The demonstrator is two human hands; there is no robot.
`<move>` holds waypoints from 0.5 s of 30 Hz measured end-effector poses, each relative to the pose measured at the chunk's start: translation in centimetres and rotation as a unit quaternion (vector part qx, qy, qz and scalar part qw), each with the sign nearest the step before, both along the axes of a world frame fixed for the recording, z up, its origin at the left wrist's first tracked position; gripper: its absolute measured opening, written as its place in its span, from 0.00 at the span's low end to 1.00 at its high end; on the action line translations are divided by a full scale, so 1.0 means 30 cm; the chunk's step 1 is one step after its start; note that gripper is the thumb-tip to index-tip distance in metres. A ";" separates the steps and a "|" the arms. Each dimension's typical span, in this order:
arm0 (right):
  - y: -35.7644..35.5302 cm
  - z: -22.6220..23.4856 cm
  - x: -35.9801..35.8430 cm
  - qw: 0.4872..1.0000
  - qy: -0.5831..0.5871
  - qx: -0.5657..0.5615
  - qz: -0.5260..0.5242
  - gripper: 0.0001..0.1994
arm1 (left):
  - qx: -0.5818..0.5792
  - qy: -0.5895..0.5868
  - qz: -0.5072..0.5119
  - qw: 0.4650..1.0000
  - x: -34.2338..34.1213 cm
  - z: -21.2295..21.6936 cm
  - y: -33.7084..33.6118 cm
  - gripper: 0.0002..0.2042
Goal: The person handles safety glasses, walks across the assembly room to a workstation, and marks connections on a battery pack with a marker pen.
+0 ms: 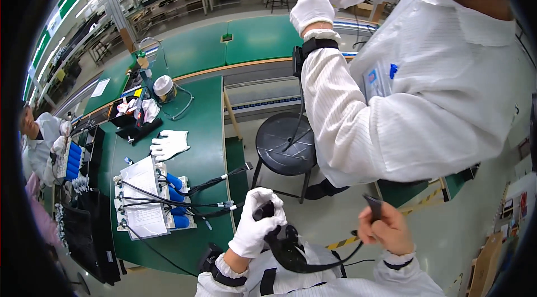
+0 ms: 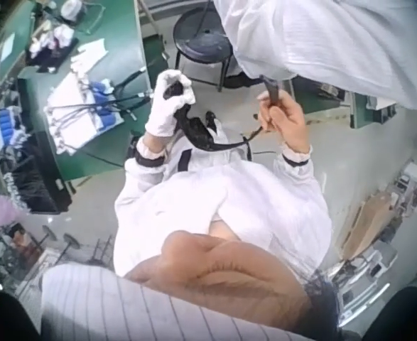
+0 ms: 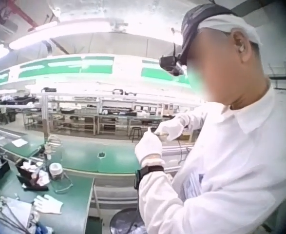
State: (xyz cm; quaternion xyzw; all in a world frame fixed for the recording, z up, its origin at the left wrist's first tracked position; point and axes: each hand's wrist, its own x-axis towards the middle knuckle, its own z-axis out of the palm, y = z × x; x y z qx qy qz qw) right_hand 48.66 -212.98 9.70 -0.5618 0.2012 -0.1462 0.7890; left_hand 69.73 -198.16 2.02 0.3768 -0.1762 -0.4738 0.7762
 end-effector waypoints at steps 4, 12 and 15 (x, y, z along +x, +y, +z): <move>-0.081 0.011 0.040 0.986 0.101 -0.130 -0.033 0.11 | -0.025 0.285 -0.019 0.958 0.012 0.016 -0.005 0.20; -0.051 -0.096 0.191 0.990 0.081 -0.010 0.116 0.18 | -0.057 0.317 -0.079 0.943 0.015 0.065 0.000 0.24; -0.033 -0.079 0.235 0.982 0.104 -0.010 0.156 0.17 | -0.034 0.238 -0.077 0.968 0.035 0.072 0.010 0.25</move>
